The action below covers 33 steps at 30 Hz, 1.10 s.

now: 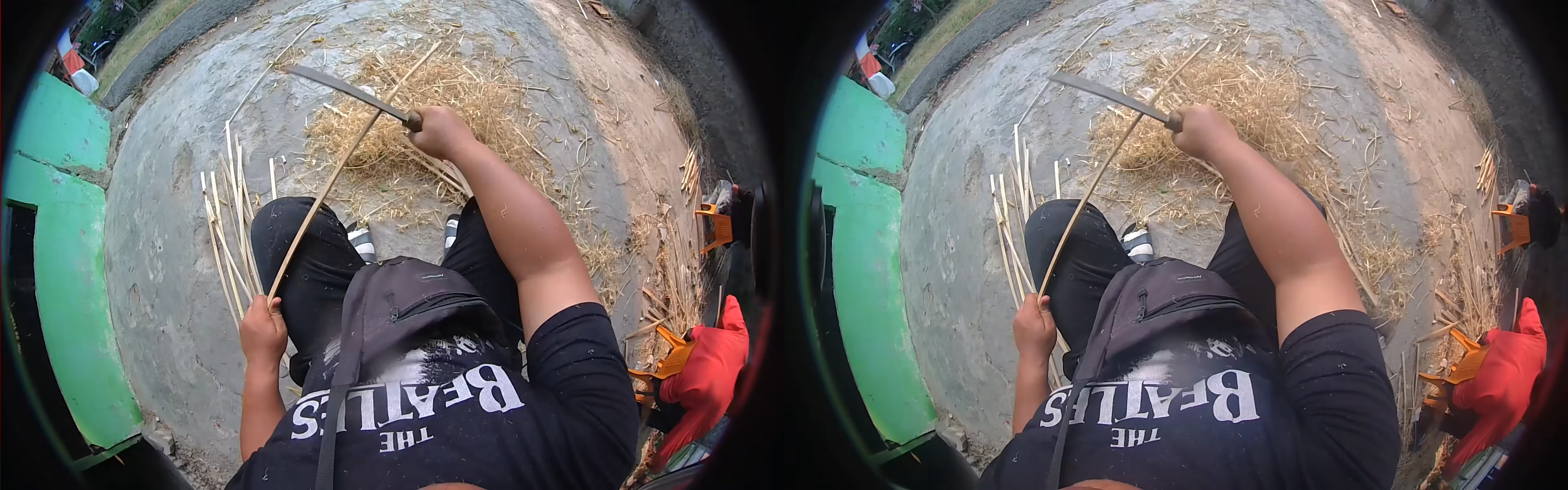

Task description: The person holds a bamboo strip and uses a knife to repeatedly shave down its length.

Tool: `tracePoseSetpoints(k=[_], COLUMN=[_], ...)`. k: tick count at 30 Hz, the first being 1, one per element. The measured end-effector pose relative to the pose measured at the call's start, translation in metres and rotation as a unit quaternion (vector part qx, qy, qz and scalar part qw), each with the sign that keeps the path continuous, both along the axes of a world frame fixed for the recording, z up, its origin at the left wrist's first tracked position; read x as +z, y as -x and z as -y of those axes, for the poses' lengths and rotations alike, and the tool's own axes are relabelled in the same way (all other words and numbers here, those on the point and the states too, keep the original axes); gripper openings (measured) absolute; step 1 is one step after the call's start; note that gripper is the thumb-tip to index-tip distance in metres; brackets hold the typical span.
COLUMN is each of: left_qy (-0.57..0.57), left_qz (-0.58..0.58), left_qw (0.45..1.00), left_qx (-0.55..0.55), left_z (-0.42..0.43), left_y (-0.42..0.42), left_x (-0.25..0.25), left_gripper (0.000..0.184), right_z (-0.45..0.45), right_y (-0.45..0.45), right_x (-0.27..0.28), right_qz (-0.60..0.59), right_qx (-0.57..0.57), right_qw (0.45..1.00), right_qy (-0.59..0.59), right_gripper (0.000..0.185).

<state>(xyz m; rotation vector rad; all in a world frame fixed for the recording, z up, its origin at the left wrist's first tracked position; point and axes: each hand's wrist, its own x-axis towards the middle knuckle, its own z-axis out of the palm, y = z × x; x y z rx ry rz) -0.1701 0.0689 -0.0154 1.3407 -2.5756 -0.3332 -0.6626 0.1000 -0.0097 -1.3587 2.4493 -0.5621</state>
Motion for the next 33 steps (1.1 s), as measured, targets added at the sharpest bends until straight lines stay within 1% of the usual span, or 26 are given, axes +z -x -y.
tracePoseSetpoints(k=[1,4,7,9,10,13,14,17,18,21,22,25,26,29,30,32,33], left_qy=[0.01,0.003,-0.018,-0.029,-0.034,-0.032,-0.022,-0.008,-0.016,-0.039,-0.036,-0.042,-0.041,-0.054,-0.064,-0.086,-0.078], left_qz=[0.004,0.016,0.019,0.012,0.006,-0.009,-0.022,0.006,0.01,0.015,0.005,-0.023,-0.039,-0.031,-0.033,-0.033,-0.032], left_qw=[1.0,1.0,1.0,0.999,0.999,0.999,1.0,1.0,1.0,0.999,0.999,0.999,0.998,0.998,0.997,0.996,0.996], left_qx=[0.003,0.003,-0.006,-0.012,-0.013,-0.001,0.002,0.001,-0.002,-0.015,-0.023,-0.02,-0.019,-0.011,-0.005,0.008,0.003], left_z=[-0.001,0.001,0.001,0.003,0.005,-0.001,0.001,0.0,0.002,0.003,0.006,0.003,0.006,0.005,0.004,0.0,-0.001], left_y=[0.001,0.003,0.005,0.007,0.008,0.002,0.006,0.006,0.007,0.004,0.003,0.002,0.006,0.01,0.01,0.01,0.008], left_x=[0.002,0.015,0.02,0.019,0.017,0.01,0.008,0.017,0.022,0.026,0.02,0.007,0.006,0.011,0.012,0.013,0.012], left_gripper=[0.038,0.038,0.039,0.039,0.04,0.04,0.04,0.04,0.04,0.04,0.04,0.041,0.041,0.042,0.042,0.042,0.042], right_z=[0.002,-0.007,-0.01,-0.011,-0.015,0.001,0.003,0.004,0.002,-0.005,-0.003,0.003,0.006,0.005,0.006,0.001,-0.002], right_y=[0.012,0.021,-0.017,-0.048,-0.06,-0.033,-0.023,-0.01,-0.012,-0.053,-0.061,-0.04,-0.032,-0.038,-0.047,-0.064,-0.069], right_x=[0.0,0.004,0.018,0.023,0.031,0.004,0.0,-0.008,-0.008,0.017,0.014,-0.005,-0.004,-0.008,-0.004,0.019,0.024], right_qz=[0.02,0.022,-0.048,-0.082,-0.107,-0.009,0.039,0.026,0.017,-0.033,-0.087,-0.049,-0.038,-0.017,0.011,-0.019,-0.033], right_qx=[-0.063,-0.063,0.063,0.176,0.215,0.103,0.038,-0.02,0.015,0.152,0.205,0.158,0.127,0.099,0.098,0.127,0.141], right_qw=[0.998,0.997,0.996,0.98,0.97,0.995,0.998,0.999,0.999,0.988,0.975,0.985,0.991,0.995,0.995,0.992,0.989], right_qy=[0.02,-0.026,-0.041,-0.041,-0.027,-0.002,0.044,0.039,0.038,-0.004,0.0,0.048,0.011,0.02,0.005,-0.01,-0.02], right_gripper=[0.022,0.024,0.024,0.023,0.024,0.024,0.023,0.023,0.024,0.022,0.018,0.017,0.017,0.017,0.018,0.019,0.019])
